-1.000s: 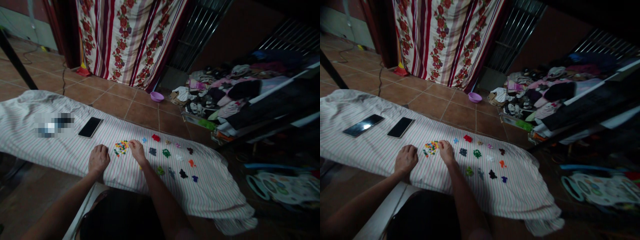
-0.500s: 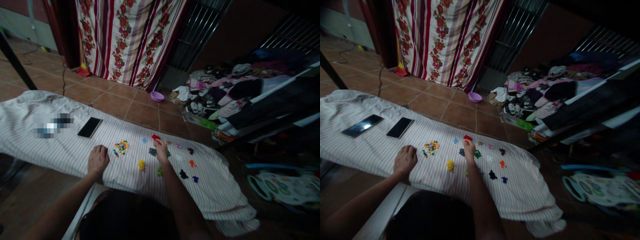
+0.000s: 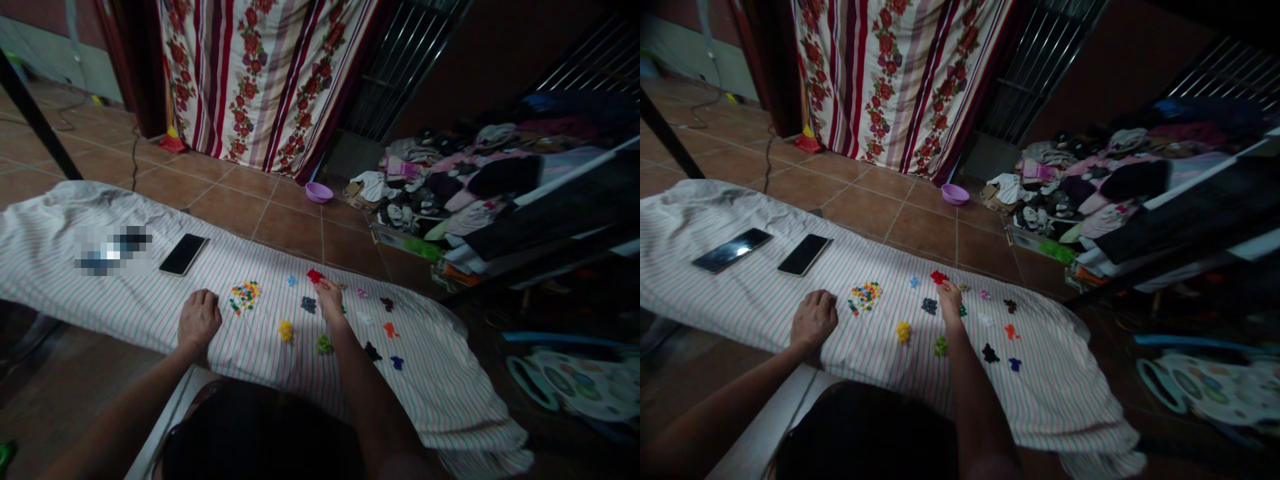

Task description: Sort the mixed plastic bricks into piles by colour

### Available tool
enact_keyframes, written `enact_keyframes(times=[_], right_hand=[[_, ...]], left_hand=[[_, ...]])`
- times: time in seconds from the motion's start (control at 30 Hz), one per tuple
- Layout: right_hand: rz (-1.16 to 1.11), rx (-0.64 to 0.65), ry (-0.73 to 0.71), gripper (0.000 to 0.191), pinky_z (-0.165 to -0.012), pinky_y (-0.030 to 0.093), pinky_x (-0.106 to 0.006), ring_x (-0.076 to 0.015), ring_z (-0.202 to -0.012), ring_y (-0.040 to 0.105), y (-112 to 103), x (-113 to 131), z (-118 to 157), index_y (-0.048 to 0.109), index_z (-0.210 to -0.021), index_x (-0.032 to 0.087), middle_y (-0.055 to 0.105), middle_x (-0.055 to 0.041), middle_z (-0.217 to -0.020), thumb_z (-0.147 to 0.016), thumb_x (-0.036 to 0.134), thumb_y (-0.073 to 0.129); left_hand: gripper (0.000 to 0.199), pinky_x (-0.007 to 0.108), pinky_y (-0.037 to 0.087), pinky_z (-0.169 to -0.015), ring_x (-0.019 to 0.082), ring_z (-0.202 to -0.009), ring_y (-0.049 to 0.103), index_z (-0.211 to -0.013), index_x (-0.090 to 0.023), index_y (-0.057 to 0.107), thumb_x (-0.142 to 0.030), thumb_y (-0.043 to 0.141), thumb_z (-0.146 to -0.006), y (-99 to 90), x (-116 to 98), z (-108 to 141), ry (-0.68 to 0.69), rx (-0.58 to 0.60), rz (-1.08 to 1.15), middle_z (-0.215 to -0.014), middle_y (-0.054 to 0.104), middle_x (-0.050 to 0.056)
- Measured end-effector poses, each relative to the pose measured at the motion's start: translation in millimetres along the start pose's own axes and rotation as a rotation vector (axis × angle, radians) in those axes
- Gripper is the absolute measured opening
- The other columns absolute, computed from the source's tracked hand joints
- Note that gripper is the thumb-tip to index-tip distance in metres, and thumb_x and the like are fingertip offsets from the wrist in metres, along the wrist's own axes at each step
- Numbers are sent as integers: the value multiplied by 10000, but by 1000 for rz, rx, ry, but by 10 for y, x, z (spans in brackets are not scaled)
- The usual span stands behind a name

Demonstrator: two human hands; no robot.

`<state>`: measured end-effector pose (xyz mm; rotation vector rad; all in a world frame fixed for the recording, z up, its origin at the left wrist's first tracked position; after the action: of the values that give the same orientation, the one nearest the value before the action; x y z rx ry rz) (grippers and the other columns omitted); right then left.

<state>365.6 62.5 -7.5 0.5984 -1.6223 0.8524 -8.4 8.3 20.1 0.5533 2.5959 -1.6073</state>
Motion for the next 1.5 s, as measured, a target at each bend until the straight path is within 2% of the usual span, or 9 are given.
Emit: enact_keyframes(times=[0.13, 0.23, 0.37, 0.57, 0.83, 1.13, 1.2, 1.33, 1.5], right_hand=[[153, 7, 52, 308, -710, 529, -315, -204, -745, 666, -28, -23, 18, 709, -860, 149, 709, -56, -746, -617, 304, 599], [364, 41, -31, 270, -792, 517, -325, -215, -832, 669, -101, 54, 91, 725, -832, 190, 729, -56, -823, -667, 236, 517], [600, 94, -155, 334, -906, 479, -334, -208, -918, 661, -158, 173, 166, 745, -801, 219, 731, -53, -912, -675, 132, 447], [686, 175, -256, 433, -953, 465, -315, -191, -973, 647, -103, 201, 166, 759, -908, 204, 716, -70, -964, -661, 65, 432], [690, 173, -295, 488, -993, 451, -344, -206, -1036, 619, -83, 162, 136, 741, -1010, 176, 688, -95, -1053, -669, 62, 411], [607, 135, -209, 449, -974, 440, -329, -202, -1001, 627, -98, 172, 87, 739, -997, 164, 692, -93, -1026, -695, 122, 410], [534, 116, -147, 424, -923, 464, -322, -196, -921, 644, -142, 137, 81, 742, -960, 172, 705, -78, -964, -675, 152, 429], [317, 66, 8, 398, -696, 502, -286, -174, -698, 634, -246, 94, 66, 727, -937, 159, 697, -49, -800, -641, 255, 477], [218, -33, -36, 398, -578, 457, -242, -146, -601, 591, -381, 186, 33, 704, -932, 158, 675, -36, -722, -651, 352, 500]], left_hand=[[116, 409, 436, -831, 266, -900, 518, -853, -191, 557, -176, 451, -808, -8, -5, -2, -8, 6, 6, -908, 591, 119], [106, 406, 436, -831, 265, -897, 517, -852, -191, 553, -182, 458, -804, -12, -7, -4, -10, 14, 4, -906, 590, 118], [103, 406, 435, -831, 264, -894, 521, -847, -192, 552, -178, 460, -804, -14, -8, -7, -16, 7, 20, -901, 591, 119], [102, 406, 433, -832, 261, -897, 530, -839, -199, 551, -172, 469, -785, -13, -13, -7, -26, -8, 28, -898, 596, 109], [98, 396, 435, -835, 265, -911, 517, -853, -194, 541, -174, 467, -792, 0, -6, 0, -22, 14, -5, -926, 594, 117], [105, 391, 429, -832, 260, -911, 518, -857, -187, 544, -179, 460, -795, -10, -8, -5, -40, 26, 1, -914, 592, 115], [105, 396, 430, -826, 262, -911, 519, -859, -189, 545, -180, 462, -794, -9, -8, -5, -41, 25, 7, -915, 592, 116], [101, 395, 429, -824, 263, -910, 516, -859, -186, 544, -177, 471, -790, -10, -9, -4, -34, 22, -1, -913, 590, 114], [97, 385, 427, -814, 265, -912, 511, -863, -179, 545, -178, 476, -794, -9, -10, -5, -30, 16, -25, -918, 588, 112]])
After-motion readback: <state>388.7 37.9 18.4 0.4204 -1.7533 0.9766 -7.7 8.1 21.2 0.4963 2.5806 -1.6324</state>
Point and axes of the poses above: each hand's wrist, its own z-axis away from the middle knuckle, its own y-axis out of the palm, x = y × z, the point moved 1 cm from there along -z, towards the middle knuckle
